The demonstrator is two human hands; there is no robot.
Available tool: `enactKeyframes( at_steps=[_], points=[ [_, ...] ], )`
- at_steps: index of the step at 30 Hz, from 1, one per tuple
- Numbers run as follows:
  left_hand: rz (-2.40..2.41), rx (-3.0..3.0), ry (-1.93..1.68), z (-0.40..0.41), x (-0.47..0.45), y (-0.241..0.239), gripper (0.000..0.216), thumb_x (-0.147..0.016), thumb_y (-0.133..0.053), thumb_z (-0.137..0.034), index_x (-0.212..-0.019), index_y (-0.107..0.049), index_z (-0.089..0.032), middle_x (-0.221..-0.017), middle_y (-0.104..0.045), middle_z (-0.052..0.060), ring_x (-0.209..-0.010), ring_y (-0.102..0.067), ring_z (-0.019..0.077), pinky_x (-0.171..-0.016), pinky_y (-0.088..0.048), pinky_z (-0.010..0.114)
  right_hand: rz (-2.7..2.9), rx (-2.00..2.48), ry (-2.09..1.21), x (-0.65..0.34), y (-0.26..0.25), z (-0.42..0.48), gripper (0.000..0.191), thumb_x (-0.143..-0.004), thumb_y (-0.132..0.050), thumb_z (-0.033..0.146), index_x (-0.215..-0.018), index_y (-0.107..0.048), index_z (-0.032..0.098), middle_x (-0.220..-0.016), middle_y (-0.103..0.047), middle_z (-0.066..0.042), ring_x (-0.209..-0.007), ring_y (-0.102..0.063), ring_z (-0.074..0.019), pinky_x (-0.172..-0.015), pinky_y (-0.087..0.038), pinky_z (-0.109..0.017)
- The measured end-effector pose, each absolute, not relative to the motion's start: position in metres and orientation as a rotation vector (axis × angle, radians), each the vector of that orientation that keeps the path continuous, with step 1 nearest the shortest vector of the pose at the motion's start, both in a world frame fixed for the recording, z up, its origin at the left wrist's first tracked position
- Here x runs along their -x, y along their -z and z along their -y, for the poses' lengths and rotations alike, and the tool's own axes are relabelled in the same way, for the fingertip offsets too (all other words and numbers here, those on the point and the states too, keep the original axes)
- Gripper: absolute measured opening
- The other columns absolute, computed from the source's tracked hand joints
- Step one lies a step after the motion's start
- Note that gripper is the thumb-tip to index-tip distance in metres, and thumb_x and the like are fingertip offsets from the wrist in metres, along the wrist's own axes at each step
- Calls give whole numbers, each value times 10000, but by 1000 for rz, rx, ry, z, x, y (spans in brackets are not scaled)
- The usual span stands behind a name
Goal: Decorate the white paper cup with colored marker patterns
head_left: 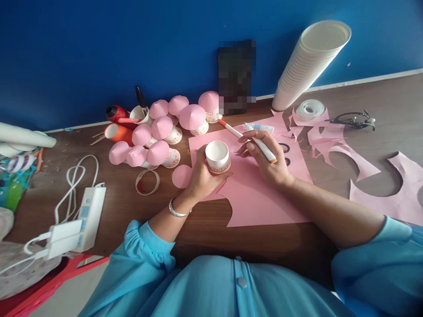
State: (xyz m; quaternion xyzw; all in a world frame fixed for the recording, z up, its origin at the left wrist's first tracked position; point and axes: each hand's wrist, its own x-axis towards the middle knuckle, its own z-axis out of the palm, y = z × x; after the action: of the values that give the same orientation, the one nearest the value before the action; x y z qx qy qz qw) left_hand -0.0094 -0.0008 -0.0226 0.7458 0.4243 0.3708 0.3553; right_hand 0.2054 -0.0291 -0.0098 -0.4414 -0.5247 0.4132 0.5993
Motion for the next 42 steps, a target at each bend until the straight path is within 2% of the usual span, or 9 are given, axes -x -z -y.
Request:
enactKeyframes(
  at_steps=[5, 12, 15, 19, 21, 25, 35, 39, 42],
  points=[
    [-1110, -2024, -923, 4, 8, 21, 974, -659, -963, -321, -1404, -341, -244, -1390, -572, 156, -1335, -585, 325, -1186, -434, 567, 1218, 1020, -972, -206, 8, 28, 314, -999, -648, 540, -1159, -648, 270, -1130, -669, -30, -848, -721, -130, -782, -654, -296],
    [-978, -1929, -904, 2, 18, 13, 1017, -736, -901, -479, -1507, -271, -273, -1473, -532, 181, -1401, -556, 321, -1215, -426, 576, 1202, 968, -986, -208, 9, 24, 423, -971, -637, 648, -1173, -670, 277, -1072, -674, -23, -810, -706, -132, -753, -656, -299],
    [-930, -1843, -890, 0, 23, -1, 904, -773, -874, -478, -1484, -347, -293, -1497, -521, 163, -1443, -517, 307, -1215, -440, 545, 1200, 962, -958, -209, 10, 22, 458, -957, -639, 676, -1192, -701, 288, -997, -667, -4, -728, -675, -118, -715, -636, -309],
    [-945, -1782, -900, -3, 29, -20, 773, -796, -848, -500, -1428, -458, -289, -1474, -548, 140, -1445, -516, 294, -1242, -418, 525, 1098, 976, -1006, -212, 11, 17, 490, -943, -629, 710, -1071, -749, 252, -844, -644, 3, -686, -651, -129, -705, -628, -325],
    [-990, -1750, -927, -3, 35, -25, 706, -809, -838, -494, -1393, -499, -286, -1427, -578, 128, -1409, -544, 277, -1226, -441, 505, 948, 914, -1111, -214, 13, 14, 508, -881, -704, 722, -1019, -727, 234, -813, -643, 7, -668, -652, -130, -655, -626, -307],
    [-1132, -1725, -1037, 4, 56, -22, 607, -819, -837, -449, -1326, -550, -278, -1306, -630, 97, -1233, -643, 235, -1122, -531, 469, 825, 837, -1190, -220, 16, 7, 469, -848, -771, 680, -946, -627, 244, -805, -661, 19, -659, -658, -121, -699, -648, -310],
    [-1564, -1762, -1162, 58, 105, -6, 373, -858, -786, -383, -1164, -649, -220, -1073, -690, 56, -932, -689, 160, -898, -611, 357, 1110, 938, -933, -220, 15, 17, 388, -917, -759, 529, -1217, -643, 312, -1225, -678, -25, -872, -728, -158, -808, -681, -359],
    [-1568, -2015, -1046, 60, 111, -8, 259, -915, -715, -315, -1152, -682, -214, -1023, -696, 54, -893, -696, 174, -834, -620, 360, 1140, 959, -927, -218, 19, 20, 322, -972, -691, 518, -1216, -654, 312, -1186, -686, -27, -810, -718, -150, -748, -686, -346],
    [-1499, -2296, -944, 48, 103, -13, 232, -938, -654, -226, -1168, -690, -220, -1054, -717, 72, -908, -708, 206, -887, -623, 420, 1204, 1002, -882, -217, 20, 20, 295, -968, -695, 516, -1180, -679, 312, -1011, -694, -22, -699, -678, -148, -698, -682, -341]
  ],
)
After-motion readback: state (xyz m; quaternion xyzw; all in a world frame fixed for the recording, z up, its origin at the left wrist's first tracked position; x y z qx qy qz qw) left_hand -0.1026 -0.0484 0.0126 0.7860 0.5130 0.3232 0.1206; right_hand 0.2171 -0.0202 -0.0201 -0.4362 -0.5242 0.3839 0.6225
